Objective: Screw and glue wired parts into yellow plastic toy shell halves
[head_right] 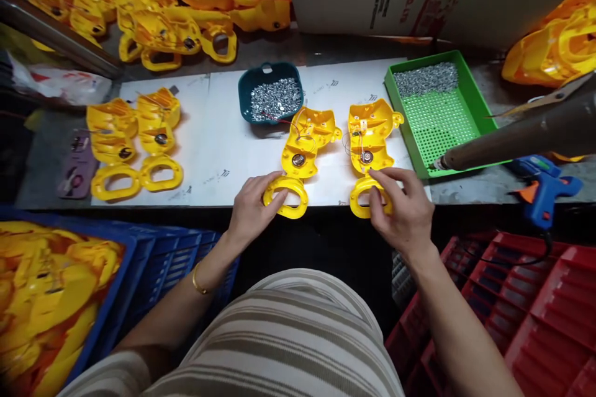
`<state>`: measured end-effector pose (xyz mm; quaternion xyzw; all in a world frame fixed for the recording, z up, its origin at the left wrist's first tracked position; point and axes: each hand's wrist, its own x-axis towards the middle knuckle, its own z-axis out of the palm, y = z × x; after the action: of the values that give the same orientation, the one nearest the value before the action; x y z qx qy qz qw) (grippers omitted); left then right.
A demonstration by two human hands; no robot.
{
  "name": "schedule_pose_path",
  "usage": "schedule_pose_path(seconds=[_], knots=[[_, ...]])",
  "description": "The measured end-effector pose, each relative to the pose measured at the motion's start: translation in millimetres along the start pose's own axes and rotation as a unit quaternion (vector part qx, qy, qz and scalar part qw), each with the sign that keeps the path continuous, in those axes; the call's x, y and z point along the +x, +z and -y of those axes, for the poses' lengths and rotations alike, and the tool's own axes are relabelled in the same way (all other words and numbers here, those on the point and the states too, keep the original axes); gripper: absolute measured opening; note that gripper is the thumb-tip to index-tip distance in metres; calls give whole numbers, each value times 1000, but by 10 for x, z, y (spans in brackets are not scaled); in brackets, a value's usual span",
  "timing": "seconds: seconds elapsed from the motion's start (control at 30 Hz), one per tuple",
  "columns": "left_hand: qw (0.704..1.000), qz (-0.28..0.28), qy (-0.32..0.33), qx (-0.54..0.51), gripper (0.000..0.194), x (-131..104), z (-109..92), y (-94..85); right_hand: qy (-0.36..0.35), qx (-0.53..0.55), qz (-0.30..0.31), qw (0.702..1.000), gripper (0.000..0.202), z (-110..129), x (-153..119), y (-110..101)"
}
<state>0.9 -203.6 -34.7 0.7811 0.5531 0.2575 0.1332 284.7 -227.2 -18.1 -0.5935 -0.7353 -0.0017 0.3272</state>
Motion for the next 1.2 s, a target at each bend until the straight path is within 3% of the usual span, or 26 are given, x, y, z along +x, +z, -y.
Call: schedule_pose_path(seconds=[0.13, 0.23, 0.33, 0.47, 0.63, 0.8, 0.9, 0.97, 1.07, 1.2], knots=[[999, 17, 20, -31, 28, -140, -93, 89, 38, 86, 58, 994, 21, 369, 281, 277], [999, 17, 39, -29, 29, -169, -145, 110, 91, 7, 129, 987, 29, 530, 505, 528], [998, 12, 54, -31, 29, -156, -121, 93, 114, -53, 162, 979, 35, 603, 643, 646], [997, 12, 60, -37, 27, -143, -93, 67, 111, -67, 176, 976, 40, 664, 704, 635], [996, 11, 69, -49, 27, -135, -113, 51, 119, -121, 237, 957, 41, 663, 783, 592], [995, 15, 77, -54, 25, -126, -124, 64, 125, -113, 216, 962, 38, 619, 824, 546], [996, 23, 74, -54, 25, -138, -135, 64, 117, -109, 242, 957, 38, 609, 820, 550], [995, 28, 73, -57, 25, -138, -146, 49, 114, -76, 239, 961, 33, 589, 822, 565], [997, -1, 56, -47, 28, -73, -168, 16, 137, 34, 187, 972, 28, 546, 838, 574], [998, -50, 20, -43, 30, 170, -218, 35, 178, 206, 207, 939, 29, 558, 865, 552]])
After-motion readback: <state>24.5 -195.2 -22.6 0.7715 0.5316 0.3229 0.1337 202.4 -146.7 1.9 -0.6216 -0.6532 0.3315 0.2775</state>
